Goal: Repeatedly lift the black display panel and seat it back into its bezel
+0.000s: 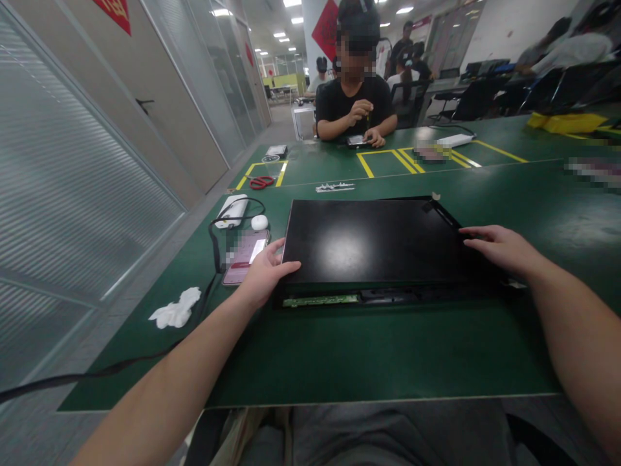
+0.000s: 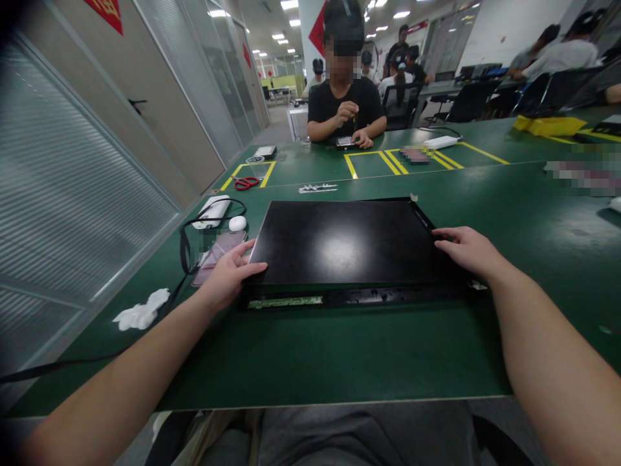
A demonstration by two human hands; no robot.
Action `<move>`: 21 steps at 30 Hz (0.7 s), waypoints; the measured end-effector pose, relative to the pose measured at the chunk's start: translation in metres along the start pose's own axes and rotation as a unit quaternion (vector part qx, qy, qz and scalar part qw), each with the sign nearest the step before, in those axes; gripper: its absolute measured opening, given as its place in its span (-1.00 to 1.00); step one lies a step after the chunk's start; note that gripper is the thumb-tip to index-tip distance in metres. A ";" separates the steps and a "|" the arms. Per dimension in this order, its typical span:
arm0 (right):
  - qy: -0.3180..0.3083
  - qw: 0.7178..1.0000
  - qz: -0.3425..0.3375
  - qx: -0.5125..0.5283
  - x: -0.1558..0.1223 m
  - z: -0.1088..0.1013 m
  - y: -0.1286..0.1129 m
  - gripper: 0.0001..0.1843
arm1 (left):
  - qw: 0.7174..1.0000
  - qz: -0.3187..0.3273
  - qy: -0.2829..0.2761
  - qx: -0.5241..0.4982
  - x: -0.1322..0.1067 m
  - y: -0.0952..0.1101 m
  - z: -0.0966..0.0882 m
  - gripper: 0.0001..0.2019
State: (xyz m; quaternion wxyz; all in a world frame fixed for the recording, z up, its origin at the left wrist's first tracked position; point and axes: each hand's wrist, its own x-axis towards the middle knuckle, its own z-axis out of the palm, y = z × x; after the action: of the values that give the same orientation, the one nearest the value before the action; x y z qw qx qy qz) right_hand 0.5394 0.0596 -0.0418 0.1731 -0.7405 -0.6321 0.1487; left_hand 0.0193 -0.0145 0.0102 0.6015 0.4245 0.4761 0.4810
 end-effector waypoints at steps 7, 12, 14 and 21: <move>0.005 0.999 -0.038 -0.032 0.005 0.005 0.002 -0.50 | 1.000 0.000 0.010 0.007 -0.001 0.000 0.001 -0.17; -0.001 0.999 -0.034 -0.009 0.006 0.005 0.003 -0.54 | 1.000 -0.003 0.020 0.009 -0.002 0.002 0.000 -0.25; -0.005 1.000 -0.025 -0.006 0.004 0.004 0.001 -0.53 | 1.000 0.005 0.028 0.007 -0.001 0.002 0.000 -0.33; 0.009 1.000 -0.010 0.016 0.002 0.004 0.000 -0.52 | 0.997 0.042 0.052 0.032 0.004 0.000 -0.004 -0.52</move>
State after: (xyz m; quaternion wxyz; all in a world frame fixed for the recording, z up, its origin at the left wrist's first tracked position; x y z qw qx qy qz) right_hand 0.5383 0.0618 -0.0450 0.1917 -0.7329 -0.6353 0.1502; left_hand 0.0155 -0.0102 0.0086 0.5418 0.4374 0.5035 0.5115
